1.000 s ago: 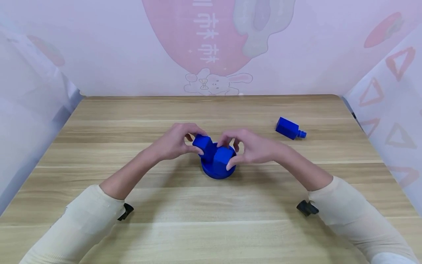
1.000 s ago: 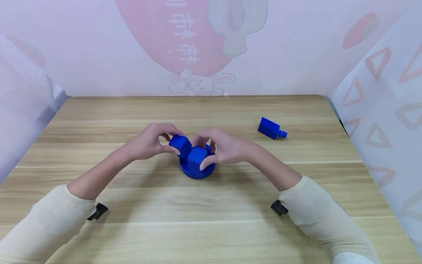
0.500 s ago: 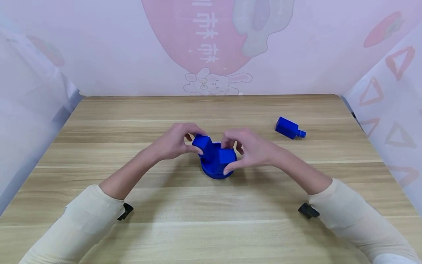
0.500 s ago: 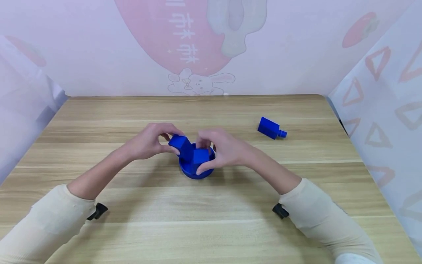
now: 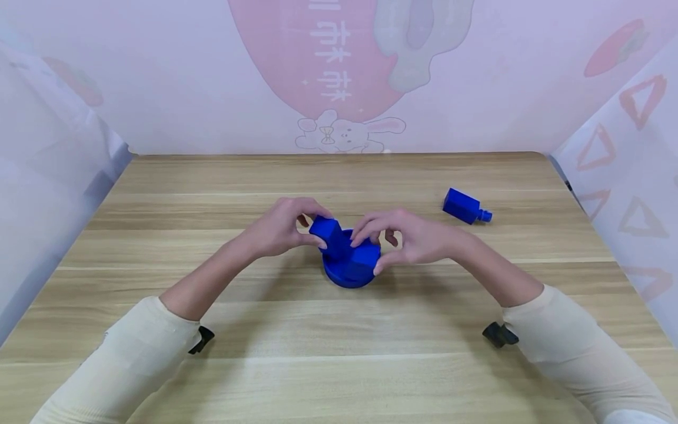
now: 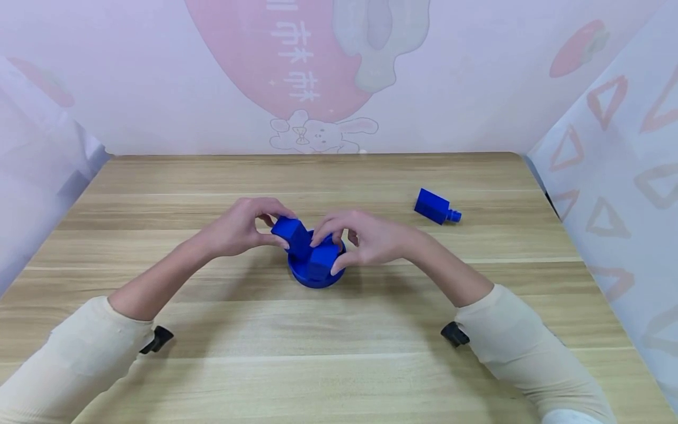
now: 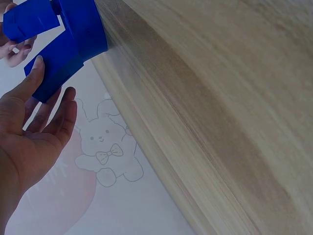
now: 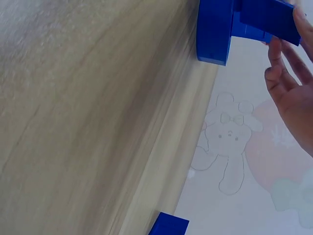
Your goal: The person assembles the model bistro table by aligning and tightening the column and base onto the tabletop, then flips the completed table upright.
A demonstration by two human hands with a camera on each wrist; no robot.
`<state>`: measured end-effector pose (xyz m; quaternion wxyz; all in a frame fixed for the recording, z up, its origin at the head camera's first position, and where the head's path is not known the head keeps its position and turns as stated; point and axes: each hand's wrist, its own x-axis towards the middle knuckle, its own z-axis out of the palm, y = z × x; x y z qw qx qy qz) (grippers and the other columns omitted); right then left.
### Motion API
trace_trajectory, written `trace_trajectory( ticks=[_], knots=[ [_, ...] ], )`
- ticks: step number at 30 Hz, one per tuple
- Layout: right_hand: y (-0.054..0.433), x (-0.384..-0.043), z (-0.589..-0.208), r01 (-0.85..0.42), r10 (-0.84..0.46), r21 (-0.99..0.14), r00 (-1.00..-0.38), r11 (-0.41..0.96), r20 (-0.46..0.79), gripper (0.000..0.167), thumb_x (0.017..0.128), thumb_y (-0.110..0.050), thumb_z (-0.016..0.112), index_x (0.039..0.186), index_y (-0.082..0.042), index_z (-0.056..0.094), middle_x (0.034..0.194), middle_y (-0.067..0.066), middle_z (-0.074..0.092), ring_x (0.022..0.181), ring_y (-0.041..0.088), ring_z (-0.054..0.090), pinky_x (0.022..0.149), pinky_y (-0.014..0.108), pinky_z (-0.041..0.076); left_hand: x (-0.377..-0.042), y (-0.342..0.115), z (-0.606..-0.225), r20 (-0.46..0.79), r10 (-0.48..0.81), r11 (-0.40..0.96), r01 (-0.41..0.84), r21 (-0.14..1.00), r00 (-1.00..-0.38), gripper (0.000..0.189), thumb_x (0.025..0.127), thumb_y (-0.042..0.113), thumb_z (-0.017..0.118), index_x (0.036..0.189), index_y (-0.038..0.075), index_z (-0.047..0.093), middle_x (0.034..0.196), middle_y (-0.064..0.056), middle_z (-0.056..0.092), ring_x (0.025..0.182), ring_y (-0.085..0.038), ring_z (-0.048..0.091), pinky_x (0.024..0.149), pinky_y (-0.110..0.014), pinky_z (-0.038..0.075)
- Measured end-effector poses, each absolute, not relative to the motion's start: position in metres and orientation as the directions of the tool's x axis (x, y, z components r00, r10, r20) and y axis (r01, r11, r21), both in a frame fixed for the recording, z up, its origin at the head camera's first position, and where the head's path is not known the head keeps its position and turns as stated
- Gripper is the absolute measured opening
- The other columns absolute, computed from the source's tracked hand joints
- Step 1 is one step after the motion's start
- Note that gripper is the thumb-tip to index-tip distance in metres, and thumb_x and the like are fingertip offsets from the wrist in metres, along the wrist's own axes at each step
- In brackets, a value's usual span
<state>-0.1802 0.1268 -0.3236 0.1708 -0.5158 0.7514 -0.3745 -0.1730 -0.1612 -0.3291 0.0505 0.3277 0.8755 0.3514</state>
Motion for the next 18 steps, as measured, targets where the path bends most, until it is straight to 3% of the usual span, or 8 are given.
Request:
trace_trajectory(
  ticks=[5, 10, 14, 18],
  knots=[
    [0.120, -0.177, -0.326, -0.687, -0.873, -0.693, -0.456, 0.221, 0.174, 0.034, 0.080, -0.021, 0.092, 0.105, -0.008, 0.072, 0.108, 0.003, 0.070, 0.084, 0.017, 0.060, 0.063, 0.034, 0.049, -0.173, -0.161, -0.329, 0.143, 0.609, 0.533, 0.537, 0.654, -0.780, 0.041, 0.079, 0.006, 0.090, 0.117, -0.002, 0.075, 0.110, -0.013, 0.076, 0.099, -0.027, 0.068, 0.086, -0.045, 0.058],
    [0.113, -0.175, -0.331, -0.734, -0.854, -0.636, -0.469, 0.237, 0.224, 0.039, 0.076, -0.024, 0.095, 0.096, -0.009, 0.065, 0.083, -0.005, 0.063, 0.075, 0.013, 0.059, 0.061, 0.031, 0.044, -0.173, -0.162, -0.329, 0.141, 0.609, 0.533, 0.534, 0.657, -0.781, 0.041, 0.080, 0.006, 0.090, 0.117, -0.002, 0.075, 0.111, -0.013, 0.076, 0.099, -0.027, 0.068, 0.086, -0.046, 0.058],
    [0.112, -0.172, -0.330, -0.742, -0.864, -0.626, -0.457, 0.241, 0.210, 0.046, 0.075, -0.027, 0.096, 0.108, -0.007, 0.070, 0.092, -0.004, 0.066, 0.080, 0.014, 0.058, 0.062, 0.035, 0.048, -0.174, -0.162, -0.330, 0.141, 0.610, 0.534, 0.536, 0.654, -0.780, 0.041, 0.080, 0.006, 0.090, 0.117, -0.002, 0.075, 0.111, -0.013, 0.076, 0.100, -0.027, 0.068, 0.086, -0.045, 0.059],
    [0.117, -0.171, -0.328, -0.732, -0.916, -0.660, -0.364, 0.171, 0.166, 0.054, 0.083, -0.027, 0.089, 0.129, -0.009, 0.070, 0.118, 0.001, 0.066, 0.092, 0.017, 0.057, 0.063, 0.041, 0.051, -0.174, -0.162, -0.330, 0.133, 0.609, 0.544, 0.534, 0.647, -0.782, 0.041, 0.080, 0.006, 0.090, 0.118, -0.002, 0.075, 0.112, -0.013, 0.075, 0.100, -0.027, 0.067, 0.086, -0.045, 0.059]
  ],
)
